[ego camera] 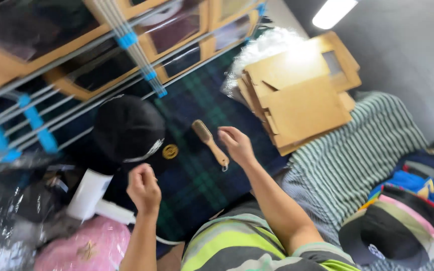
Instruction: The person cleans a cap using a brush and a hair dryer, then folds a cardboard box and places the cap inside before putting the box on a shelf.
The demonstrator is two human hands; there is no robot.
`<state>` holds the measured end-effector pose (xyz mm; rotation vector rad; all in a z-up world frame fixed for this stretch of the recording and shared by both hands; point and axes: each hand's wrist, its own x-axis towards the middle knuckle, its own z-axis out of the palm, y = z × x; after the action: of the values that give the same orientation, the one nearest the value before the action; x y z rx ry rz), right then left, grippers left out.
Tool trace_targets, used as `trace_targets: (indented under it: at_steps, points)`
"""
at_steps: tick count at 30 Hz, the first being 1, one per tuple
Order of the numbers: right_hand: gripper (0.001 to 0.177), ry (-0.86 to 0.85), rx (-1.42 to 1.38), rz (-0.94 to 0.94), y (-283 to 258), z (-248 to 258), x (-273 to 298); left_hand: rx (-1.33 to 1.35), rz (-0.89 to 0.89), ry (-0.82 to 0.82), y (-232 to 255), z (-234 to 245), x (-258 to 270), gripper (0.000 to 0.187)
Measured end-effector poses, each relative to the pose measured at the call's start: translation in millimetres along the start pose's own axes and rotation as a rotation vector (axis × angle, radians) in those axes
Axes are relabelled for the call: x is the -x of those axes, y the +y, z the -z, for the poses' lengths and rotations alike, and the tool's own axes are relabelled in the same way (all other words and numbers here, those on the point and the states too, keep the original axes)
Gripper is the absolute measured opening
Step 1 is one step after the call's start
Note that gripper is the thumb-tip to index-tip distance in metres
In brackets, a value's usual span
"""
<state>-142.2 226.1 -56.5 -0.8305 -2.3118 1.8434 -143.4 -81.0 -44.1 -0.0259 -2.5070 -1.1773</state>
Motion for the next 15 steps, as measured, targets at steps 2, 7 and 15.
trace_targets:
  at_steps: [2, 7, 15]
  points:
    - [0.022, 0.152, -0.039, -0.014, 37.6, 65.3, -14.3, 0.046, -0.052, -0.23, 54.0, -25.6, -6.5, 0.009]
    - [0.014, 0.487, 0.059, -0.086, 80.7, 204.2, -66.5, 0.101, -0.214, -0.723, 158.3, -152.4, -23.5, 0.011]
    - [0.07, 0.415, 0.573, -0.057, 61.5, 326.0, -199.3, -0.177, -0.756, -1.09, 284.9, -359.8, -46.5, 0.035]
